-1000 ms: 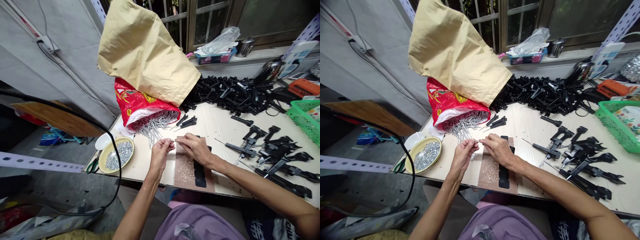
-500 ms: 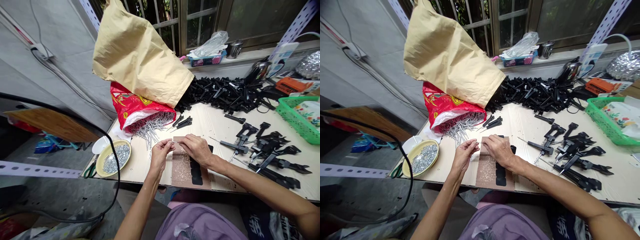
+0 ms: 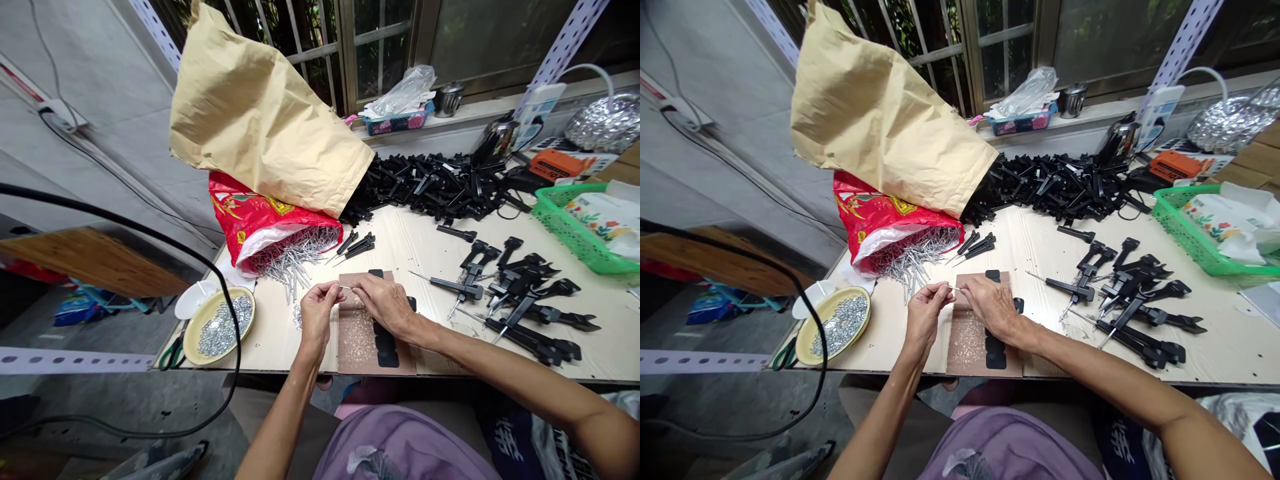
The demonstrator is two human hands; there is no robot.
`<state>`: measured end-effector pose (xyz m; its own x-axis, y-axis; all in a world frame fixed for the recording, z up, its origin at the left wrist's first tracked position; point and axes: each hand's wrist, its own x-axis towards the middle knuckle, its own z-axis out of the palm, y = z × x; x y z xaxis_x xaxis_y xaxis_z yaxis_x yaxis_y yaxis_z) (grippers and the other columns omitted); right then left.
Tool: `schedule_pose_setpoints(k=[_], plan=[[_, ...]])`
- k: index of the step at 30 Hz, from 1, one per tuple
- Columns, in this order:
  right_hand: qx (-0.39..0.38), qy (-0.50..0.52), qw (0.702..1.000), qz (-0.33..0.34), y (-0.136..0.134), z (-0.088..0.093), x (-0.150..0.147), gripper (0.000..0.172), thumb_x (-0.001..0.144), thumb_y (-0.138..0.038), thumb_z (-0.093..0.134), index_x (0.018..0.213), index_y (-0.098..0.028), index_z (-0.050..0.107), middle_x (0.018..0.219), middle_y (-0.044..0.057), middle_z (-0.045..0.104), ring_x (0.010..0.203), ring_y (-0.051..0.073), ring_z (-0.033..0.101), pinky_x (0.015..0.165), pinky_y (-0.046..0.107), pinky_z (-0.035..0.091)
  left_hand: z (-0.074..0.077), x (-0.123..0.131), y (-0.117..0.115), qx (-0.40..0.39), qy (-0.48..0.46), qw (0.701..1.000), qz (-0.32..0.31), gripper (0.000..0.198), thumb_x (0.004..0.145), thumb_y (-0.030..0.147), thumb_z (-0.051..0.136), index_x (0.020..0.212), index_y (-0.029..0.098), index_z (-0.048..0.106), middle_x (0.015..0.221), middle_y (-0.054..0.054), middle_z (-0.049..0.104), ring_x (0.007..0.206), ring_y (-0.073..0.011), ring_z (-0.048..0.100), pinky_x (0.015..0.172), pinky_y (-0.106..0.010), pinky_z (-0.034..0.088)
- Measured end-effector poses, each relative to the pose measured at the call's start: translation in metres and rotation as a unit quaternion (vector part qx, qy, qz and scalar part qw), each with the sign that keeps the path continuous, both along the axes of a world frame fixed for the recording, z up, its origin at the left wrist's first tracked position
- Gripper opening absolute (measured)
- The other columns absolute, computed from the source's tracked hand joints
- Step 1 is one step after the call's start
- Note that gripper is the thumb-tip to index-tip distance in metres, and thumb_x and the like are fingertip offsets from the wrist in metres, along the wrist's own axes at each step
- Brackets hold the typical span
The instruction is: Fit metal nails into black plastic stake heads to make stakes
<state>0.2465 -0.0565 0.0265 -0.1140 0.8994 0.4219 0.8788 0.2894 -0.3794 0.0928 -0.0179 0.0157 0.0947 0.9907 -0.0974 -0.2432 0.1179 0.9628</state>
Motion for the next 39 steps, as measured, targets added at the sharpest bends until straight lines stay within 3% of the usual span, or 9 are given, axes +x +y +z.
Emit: schedule_pose_setpoints(k=[8, 12, 16, 22, 26, 33, 39], plan=[[-0.028, -0.012, 0.999, -0.010, 0.000, -0.005, 0.003, 0.027, 0.096, -0.032, 0.038, 0.088, -0.019, 0.060, 0.086, 0.004, 0.060, 0.075, 0.014, 0.058, 0.060, 0.025, 0.035, -0.003, 0.005, 0.001, -0.031, -0.024, 0.999, -0.018, 0.031, 0.064, 0.028, 0.076, 0.088, 0.009, 0.069, 0.066, -0.001, 0.064, 0.058, -0.0084, 0.059, 0.064, -0.023, 0.050], [-0.020, 0.010, 1.000, 0.004, 0.000, -0.008, 0.003, 0.021, 0.095, -0.030, 0.042, 0.094, -0.018, 0.059, 0.089, 0.004, 0.061, 0.077, 0.013, 0.058, 0.062, 0.024, 0.037, -0.005, 0.006, 0.001, -0.033, -0.026, 0.999, -0.021, 0.030, 0.065, 0.028, 0.076, 0.087, 0.009, 0.069, 0.065, -0.001, 0.065, 0.058, -0.0083, 0.060, 0.065, -0.023, 0.050], [-0.010, -0.022, 1.000, -0.007, 0.001, -0.009, 0.003, 0.027, 0.096, -0.031, 0.039, 0.086, -0.018, 0.060, 0.083, 0.004, 0.060, 0.073, 0.014, 0.057, 0.061, 0.025, 0.035, -0.007, 0.006, 0.001, -0.041, -0.031, 0.998, -0.020, 0.030, 0.064, 0.027, 0.077, 0.086, 0.009, 0.069, 0.065, -0.002, 0.065, 0.058, -0.0083, 0.060, 0.063, -0.022, 0.049], [-0.035, 0.054, 0.997, 0.039, 0.003, -0.012, 0.006, 0.020, 0.095, -0.030, 0.042, 0.096, -0.018, 0.058, 0.090, 0.004, 0.060, 0.079, 0.013, 0.058, 0.063, 0.023, 0.039, -0.007, 0.007, 0.001, -0.030, -0.038, 0.998, -0.027, 0.029, 0.065, 0.028, 0.076, 0.086, 0.009, 0.069, 0.064, -0.001, 0.065, 0.058, -0.0085, 0.060, 0.064, -0.022, 0.049], [-0.042, 0.030, 0.998, 0.027, 0.003, -0.012, 0.007, 0.026, 0.096, -0.031, 0.038, 0.091, -0.017, 0.060, 0.087, 0.005, 0.059, 0.076, 0.014, 0.057, 0.064, 0.024, 0.040, -0.007, 0.007, 0.001, -0.038, -0.029, 0.999, -0.020, 0.029, 0.063, 0.028, 0.077, 0.085, 0.009, 0.070, 0.064, -0.002, 0.065, 0.057, -0.0085, 0.059, 0.063, -0.022, 0.049], [-0.050, 0.159, 0.982, 0.087, 0.007, -0.017, 0.010, 0.019, 0.093, -0.028, 0.045, 0.095, -0.018, 0.062, 0.087, 0.004, 0.058, 0.077, 0.014, 0.056, 0.069, 0.025, 0.043, -0.005, 0.008, 0.000, -0.059, -0.058, 0.996, -0.039, 0.030, 0.062, 0.028, 0.078, 0.083, 0.009, 0.069, 0.064, -0.002, 0.065, 0.056, -0.0079, 0.059, 0.062, -0.021, 0.049], [-0.086, 0.252, 0.961, 0.071, 0.005, -0.014, 0.020, 0.017, 0.089, -0.026, 0.051, 0.084, -0.017, 0.064, 0.078, 0.002, 0.062, 0.073, 0.013, 0.057, 0.067, 0.025, 0.043, -0.009, 0.021, -0.001, -0.108, -0.078, 0.989, -0.059, 0.034, 0.056, 0.029, 0.082, 0.082, 0.009, 0.069, 0.066, -0.002, 0.066, 0.057, -0.0078, 0.058, 0.062, -0.022, 0.050]])
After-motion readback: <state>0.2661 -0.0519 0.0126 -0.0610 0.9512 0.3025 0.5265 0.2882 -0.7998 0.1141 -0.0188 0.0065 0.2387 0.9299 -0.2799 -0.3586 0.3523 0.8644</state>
